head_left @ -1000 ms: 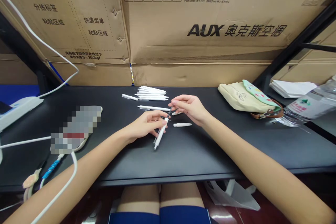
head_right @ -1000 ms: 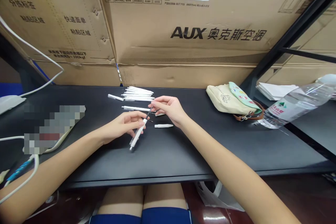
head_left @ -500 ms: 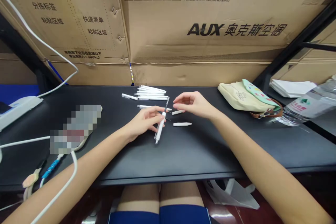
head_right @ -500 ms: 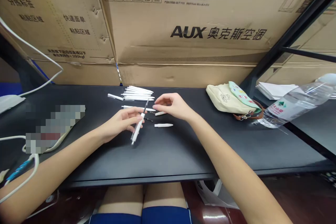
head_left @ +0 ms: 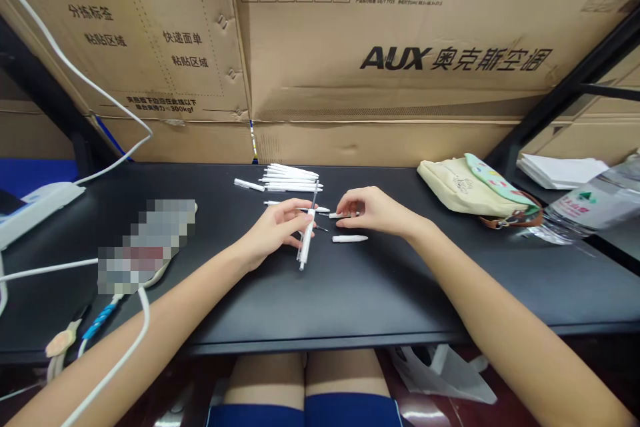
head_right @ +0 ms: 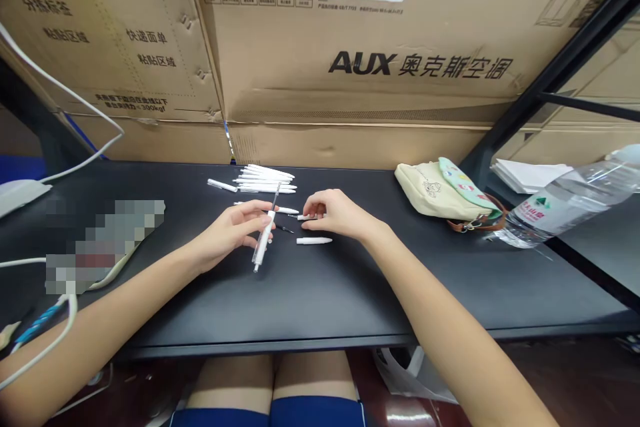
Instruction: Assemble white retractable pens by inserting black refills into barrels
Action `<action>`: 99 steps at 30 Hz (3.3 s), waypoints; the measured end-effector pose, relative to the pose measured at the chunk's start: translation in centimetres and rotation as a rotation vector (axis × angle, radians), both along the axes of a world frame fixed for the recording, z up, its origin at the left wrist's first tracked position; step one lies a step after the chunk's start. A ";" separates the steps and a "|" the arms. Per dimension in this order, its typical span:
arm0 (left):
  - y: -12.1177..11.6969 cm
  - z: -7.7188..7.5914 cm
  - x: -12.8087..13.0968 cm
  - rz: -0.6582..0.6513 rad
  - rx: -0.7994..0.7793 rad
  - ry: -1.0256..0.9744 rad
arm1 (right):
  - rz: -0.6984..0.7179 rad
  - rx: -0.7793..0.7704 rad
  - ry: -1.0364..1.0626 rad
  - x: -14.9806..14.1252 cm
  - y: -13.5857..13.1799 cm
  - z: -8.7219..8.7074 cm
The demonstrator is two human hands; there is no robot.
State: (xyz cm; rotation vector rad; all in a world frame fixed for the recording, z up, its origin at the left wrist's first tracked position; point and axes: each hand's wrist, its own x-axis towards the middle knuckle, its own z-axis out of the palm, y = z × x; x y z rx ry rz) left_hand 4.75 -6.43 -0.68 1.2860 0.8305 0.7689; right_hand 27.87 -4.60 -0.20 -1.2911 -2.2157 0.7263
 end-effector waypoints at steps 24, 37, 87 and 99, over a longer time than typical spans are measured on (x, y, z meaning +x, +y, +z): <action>-0.5 0.5 0.0 -0.130 -0.005 0.081 | -0.258 -0.114 0.711 -1.3 -0.5 1.1; -0.8 0.7 0.1 -0.224 -0.008 0.142 | -0.267 -0.274 0.937 -2.5 -0.6 0.2; -0.9 0.0 0.4 -0.229 0.079 0.274 | -0.164 -0.429 0.972 -3.8 -1.2 -0.6; -0.8 -0.1 0.3 -0.231 0.090 0.271 | -0.139 -0.461 0.939 -4.0 -1.4 -0.7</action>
